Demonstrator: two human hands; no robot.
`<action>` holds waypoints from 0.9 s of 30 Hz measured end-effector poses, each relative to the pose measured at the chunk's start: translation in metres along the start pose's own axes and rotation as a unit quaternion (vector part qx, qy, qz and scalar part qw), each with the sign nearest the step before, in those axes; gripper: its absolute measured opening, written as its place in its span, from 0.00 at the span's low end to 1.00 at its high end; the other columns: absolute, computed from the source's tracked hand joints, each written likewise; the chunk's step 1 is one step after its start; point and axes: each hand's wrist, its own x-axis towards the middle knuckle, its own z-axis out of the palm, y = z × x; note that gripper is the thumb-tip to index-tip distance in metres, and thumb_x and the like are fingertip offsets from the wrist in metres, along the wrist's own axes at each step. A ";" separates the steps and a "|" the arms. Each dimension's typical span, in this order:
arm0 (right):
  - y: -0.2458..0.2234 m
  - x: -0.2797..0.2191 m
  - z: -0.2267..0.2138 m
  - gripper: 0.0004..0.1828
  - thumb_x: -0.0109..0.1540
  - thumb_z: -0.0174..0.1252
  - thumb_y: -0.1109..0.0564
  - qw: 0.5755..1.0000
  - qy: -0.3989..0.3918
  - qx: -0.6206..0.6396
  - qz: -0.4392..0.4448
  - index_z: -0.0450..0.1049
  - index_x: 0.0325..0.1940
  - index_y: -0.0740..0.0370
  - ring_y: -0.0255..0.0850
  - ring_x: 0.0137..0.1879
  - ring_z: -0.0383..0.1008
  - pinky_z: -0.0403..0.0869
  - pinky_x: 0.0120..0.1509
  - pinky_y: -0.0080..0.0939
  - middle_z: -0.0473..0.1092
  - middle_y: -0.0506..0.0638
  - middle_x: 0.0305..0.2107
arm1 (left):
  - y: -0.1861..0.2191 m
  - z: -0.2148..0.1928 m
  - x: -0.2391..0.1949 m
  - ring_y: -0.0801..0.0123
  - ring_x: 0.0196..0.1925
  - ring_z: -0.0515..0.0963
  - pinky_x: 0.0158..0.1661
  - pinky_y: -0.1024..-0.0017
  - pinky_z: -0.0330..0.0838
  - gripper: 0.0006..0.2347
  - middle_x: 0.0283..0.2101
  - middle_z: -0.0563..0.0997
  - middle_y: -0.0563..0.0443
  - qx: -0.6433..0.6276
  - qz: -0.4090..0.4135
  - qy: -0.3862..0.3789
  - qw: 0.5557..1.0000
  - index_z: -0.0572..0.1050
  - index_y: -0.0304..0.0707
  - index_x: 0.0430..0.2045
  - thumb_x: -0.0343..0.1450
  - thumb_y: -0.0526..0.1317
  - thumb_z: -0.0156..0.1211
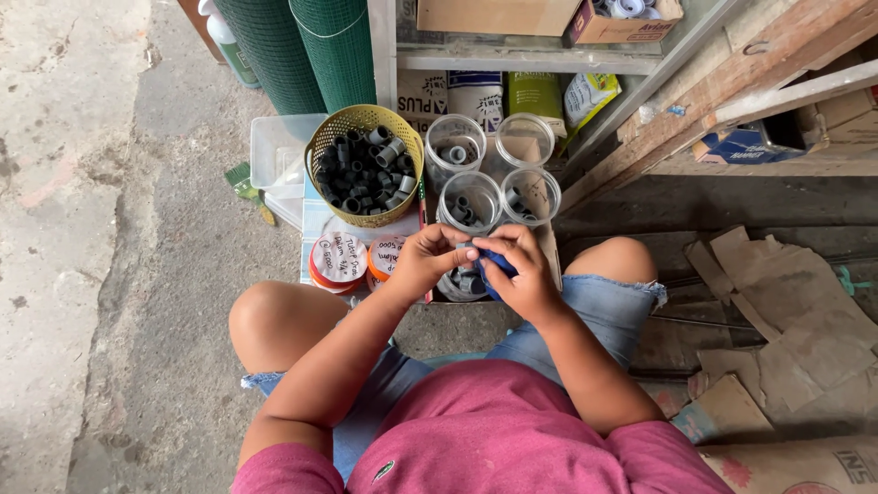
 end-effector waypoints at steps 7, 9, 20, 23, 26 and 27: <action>0.003 -0.003 -0.007 0.11 0.59 0.66 0.65 0.998 0.035 -0.037 0.027 0.81 0.46 0.60 0.48 0.47 0.81 0.78 0.53 0.46 0.79 0.50 0.39 | 0.029 0.007 -0.010 0.64 0.40 0.85 0.42 0.71 0.81 0.18 0.40 0.84 0.37 0.030 0.019 -0.059 0.998 0.80 0.23 0.43 0.60 0.23 0.75; -0.003 0.005 -0.010 0.08 0.60 0.66 0.64 0.999 0.037 -0.028 0.024 0.82 0.44 0.59 0.48 0.47 0.82 0.78 0.52 0.46 0.80 0.50 0.39 | 0.024 0.002 -0.009 0.59 0.45 0.85 0.45 0.65 0.82 0.18 0.44 0.83 0.33 0.038 0.040 -0.073 0.996 0.80 0.23 0.44 0.61 0.22 0.74; -0.009 0.005 -0.012 0.09 0.59 0.69 0.63 0.997 0.037 0.004 0.066 0.83 0.43 0.62 0.47 0.45 0.83 0.78 0.50 0.44 0.80 0.53 0.36 | 0.010 -0.004 -0.009 0.65 0.41 0.86 0.44 0.71 0.82 0.15 0.37 0.85 0.39 0.012 0.016 -0.071 0.997 0.79 0.22 0.44 0.63 0.23 0.72; -0.001 -0.002 -0.006 0.11 0.58 0.70 0.65 0.988 0.053 0.086 0.119 0.77 0.43 0.66 0.41 0.44 0.82 0.77 0.52 0.44 0.81 0.54 0.35 | 0.016 -0.006 -0.008 0.66 0.40 0.85 0.43 0.72 0.82 0.15 0.36 0.86 0.37 0.034 0.022 -0.088 0.995 0.79 0.22 0.44 0.64 0.24 0.71; -0.002 -0.006 -0.004 0.12 0.60 0.67 0.67 0.964 0.056 0.161 0.203 0.71 0.43 0.65 0.41 0.48 0.82 0.76 0.57 0.44 0.82 0.58 0.38 | 0.035 0.002 -0.013 0.69 0.41 0.84 0.44 0.70 0.81 0.14 0.33 0.86 0.40 0.120 0.082 -0.065 0.987 0.81 0.25 0.40 0.62 0.26 0.75; -0.004 -0.006 -0.003 0.12 0.60 0.67 0.67 0.964 0.058 0.161 0.203 0.71 0.43 0.65 0.41 0.48 0.82 0.76 0.57 0.44 0.82 0.58 0.38 | 0.039 0.004 -0.013 0.69 0.41 0.84 0.44 0.70 0.81 0.14 0.33 0.86 0.40 0.121 0.081 -0.066 0.987 0.81 0.25 0.40 0.62 0.26 0.75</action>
